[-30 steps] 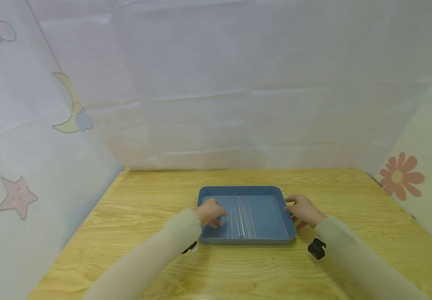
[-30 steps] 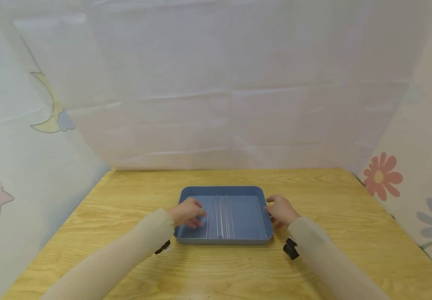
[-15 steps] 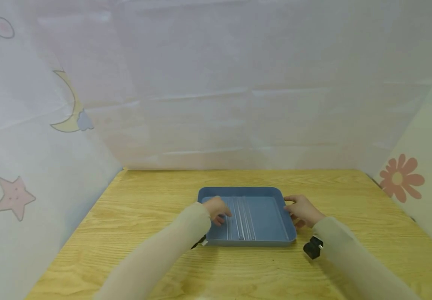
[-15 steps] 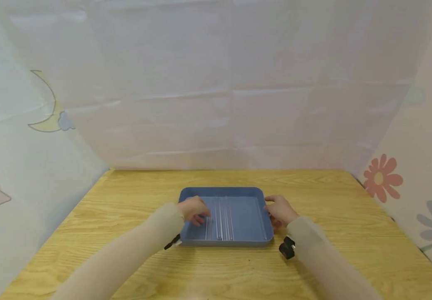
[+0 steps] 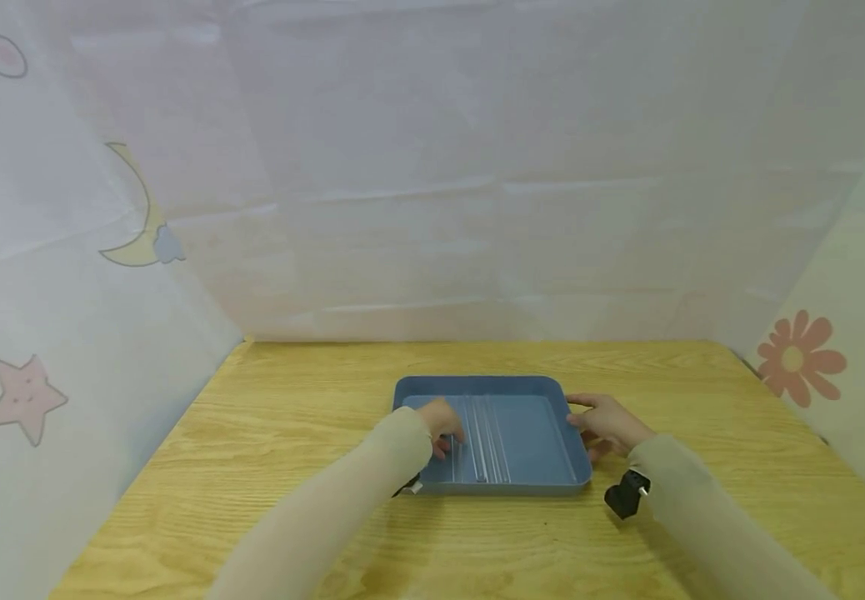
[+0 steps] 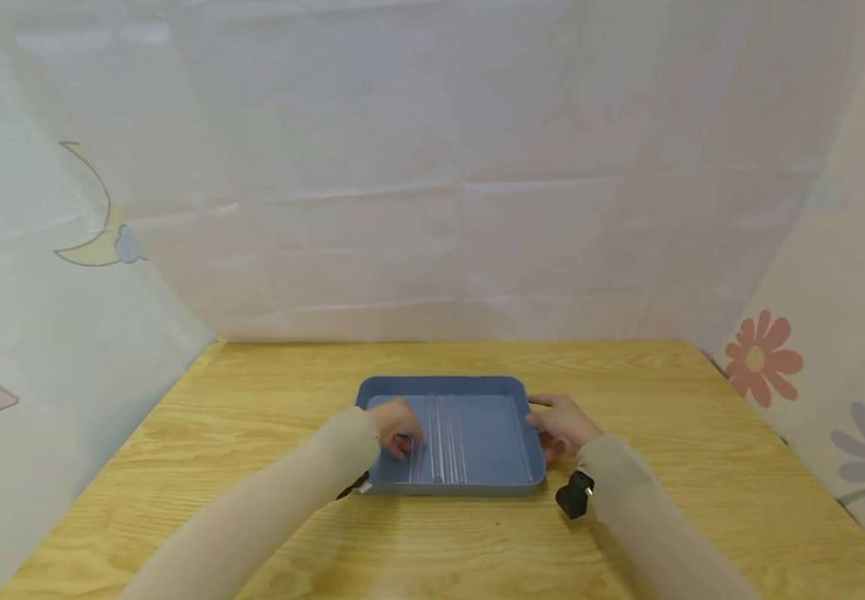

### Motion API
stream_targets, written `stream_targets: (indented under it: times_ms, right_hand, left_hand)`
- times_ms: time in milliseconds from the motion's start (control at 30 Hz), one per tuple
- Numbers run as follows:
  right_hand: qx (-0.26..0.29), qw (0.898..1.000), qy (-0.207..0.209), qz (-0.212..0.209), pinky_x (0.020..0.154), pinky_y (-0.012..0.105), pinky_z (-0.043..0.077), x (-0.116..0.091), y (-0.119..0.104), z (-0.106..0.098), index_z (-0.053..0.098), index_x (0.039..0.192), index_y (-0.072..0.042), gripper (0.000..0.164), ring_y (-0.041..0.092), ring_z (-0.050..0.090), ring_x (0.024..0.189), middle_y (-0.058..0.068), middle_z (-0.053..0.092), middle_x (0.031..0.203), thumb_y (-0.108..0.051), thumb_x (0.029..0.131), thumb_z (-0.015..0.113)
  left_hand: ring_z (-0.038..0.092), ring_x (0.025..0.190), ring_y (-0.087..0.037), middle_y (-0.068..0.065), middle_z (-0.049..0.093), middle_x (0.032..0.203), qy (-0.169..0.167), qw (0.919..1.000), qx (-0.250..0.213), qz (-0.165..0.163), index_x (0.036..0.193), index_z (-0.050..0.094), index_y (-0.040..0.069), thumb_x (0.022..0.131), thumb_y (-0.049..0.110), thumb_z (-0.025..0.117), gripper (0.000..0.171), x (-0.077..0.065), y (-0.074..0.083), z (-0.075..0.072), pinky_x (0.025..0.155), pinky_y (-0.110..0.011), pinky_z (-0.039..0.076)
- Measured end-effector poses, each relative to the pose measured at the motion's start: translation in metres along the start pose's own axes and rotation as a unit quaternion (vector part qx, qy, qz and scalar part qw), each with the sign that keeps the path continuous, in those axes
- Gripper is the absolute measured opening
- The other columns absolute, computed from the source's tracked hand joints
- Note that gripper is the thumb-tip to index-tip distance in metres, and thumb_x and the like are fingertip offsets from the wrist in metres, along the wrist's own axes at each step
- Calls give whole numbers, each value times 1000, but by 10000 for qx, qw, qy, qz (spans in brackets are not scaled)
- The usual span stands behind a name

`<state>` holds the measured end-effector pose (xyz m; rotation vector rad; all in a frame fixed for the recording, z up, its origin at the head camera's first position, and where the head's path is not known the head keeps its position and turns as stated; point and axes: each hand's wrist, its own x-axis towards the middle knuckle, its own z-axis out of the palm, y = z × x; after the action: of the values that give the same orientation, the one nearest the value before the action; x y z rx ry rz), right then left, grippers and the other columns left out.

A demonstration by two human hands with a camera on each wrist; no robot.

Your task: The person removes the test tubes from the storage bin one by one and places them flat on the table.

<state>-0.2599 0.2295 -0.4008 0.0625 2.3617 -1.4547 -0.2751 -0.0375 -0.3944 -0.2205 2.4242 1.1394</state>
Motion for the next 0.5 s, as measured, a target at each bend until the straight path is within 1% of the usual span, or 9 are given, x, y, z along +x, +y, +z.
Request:
stream_targets:
  times_ms: [100,200,233,333,400,500]
  right_hand:
    - [151,9999,-49,30,56,36,57,1,2,-2,24,149,8,56,24,68,78,17,67,101,-6,101,49]
    - [251,9996,-79,59,58,38,58,2,4,-3,24,149,8,57,24,68,81,17,67,102,-6,101,50]
    - [282,9996,-76,67,59,38,58,2,4,-2,24,149,8,57,25,68,81,17,67,103,-5,101,51]
    - [356,9993,-54,54,59,38,58,1,4,-2,24,149,9,56,24,68,81,19,66,104,-4,100,50]
    - [419,9991,-39,36,59,38,58,1,4,-1,24,149,9,56,25,68,80,21,65,106,-2,100,50]
    - [478,9989,-35,-14,58,38,58,1,3,1,24,149,8,57,25,68,80,23,64,108,-1,100,50]
  left_hand:
    - [52,61,-23,-20,58,98,61,9999,127,10,132,49,-10,85,-2,71,53,-3,1,2,57,-34,56]
    - [48,56,-21,-17,55,79,140,9994,303,29,123,54,-12,84,-4,70,42,-2,1,6,53,-32,55]
    - [47,55,-20,-16,53,76,159,9992,358,33,122,54,-12,84,-5,70,42,-1,1,7,52,-31,55]
    - [45,53,-19,-16,50,73,201,9988,451,29,118,55,-12,84,-6,69,38,3,0,9,49,-30,54]
    - [44,53,-19,-16,51,74,194,9987,466,30,121,53,-12,84,-6,68,41,3,-1,10,49,-29,54]
    - [43,52,-19,-17,51,77,157,9989,441,67,118,55,-12,85,-5,67,36,4,-4,9,48,-30,54]
